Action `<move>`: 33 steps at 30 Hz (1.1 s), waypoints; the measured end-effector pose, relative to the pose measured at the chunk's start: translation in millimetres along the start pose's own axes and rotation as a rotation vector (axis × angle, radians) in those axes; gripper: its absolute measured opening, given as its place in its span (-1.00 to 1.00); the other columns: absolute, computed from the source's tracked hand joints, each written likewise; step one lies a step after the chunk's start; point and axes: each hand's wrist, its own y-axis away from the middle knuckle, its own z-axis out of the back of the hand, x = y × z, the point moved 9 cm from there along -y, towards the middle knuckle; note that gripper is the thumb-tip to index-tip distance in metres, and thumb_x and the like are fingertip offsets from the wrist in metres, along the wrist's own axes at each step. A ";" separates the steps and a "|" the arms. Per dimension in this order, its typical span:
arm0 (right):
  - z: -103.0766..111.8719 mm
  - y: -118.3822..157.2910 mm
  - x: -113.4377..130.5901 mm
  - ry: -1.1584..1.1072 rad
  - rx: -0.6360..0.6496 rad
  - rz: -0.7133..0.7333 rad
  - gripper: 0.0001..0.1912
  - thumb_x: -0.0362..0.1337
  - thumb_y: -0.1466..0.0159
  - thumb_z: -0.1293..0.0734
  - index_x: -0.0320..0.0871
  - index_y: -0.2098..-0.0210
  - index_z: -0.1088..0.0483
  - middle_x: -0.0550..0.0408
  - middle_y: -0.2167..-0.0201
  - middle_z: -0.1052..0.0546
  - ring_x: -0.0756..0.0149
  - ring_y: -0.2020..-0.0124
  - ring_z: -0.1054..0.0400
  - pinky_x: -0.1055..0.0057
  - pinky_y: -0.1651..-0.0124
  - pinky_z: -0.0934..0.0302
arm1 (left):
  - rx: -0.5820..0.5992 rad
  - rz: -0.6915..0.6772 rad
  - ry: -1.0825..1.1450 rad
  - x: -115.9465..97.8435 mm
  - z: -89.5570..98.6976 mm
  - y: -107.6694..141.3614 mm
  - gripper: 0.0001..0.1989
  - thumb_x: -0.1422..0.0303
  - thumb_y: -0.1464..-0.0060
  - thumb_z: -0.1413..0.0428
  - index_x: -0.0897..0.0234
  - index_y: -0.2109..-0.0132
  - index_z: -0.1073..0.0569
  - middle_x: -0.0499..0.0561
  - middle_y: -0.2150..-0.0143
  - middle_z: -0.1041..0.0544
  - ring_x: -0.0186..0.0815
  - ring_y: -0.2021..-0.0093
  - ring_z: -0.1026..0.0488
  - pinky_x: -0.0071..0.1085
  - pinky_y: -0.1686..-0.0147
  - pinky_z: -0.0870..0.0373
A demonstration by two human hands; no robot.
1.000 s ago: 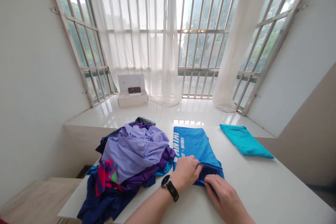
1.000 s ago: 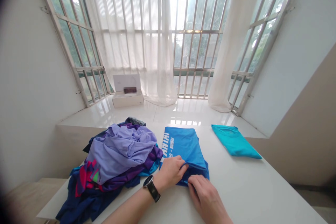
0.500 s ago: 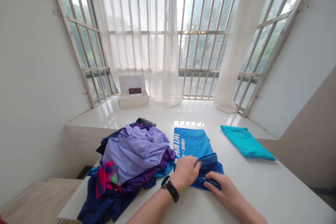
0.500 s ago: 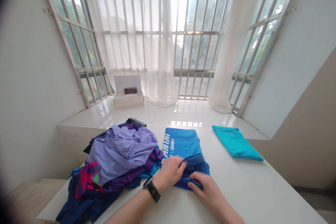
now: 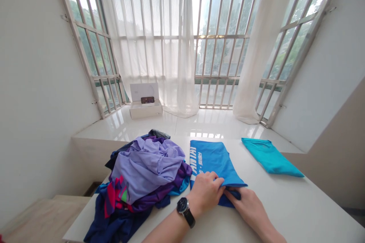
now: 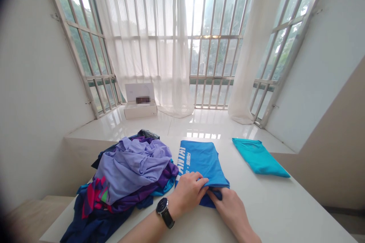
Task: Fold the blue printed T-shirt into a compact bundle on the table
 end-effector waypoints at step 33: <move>33.6 62.5 1.2 0.220 -0.326 0.732 -0.79 -0.34 -0.34 -0.25 0.02 0.17 -0.51 0.08 0.21 -0.61 0.29 0.22 -0.53 0.38 0.16 -0.43 | 0.219 -0.246 -0.062 -13.5 -14.1 10.6 -0.73 0.09 -0.20 -0.22 0.18 0.18 -0.45 -0.03 0.21 -0.53 -0.23 0.17 -0.49 -0.36 0.26 -0.33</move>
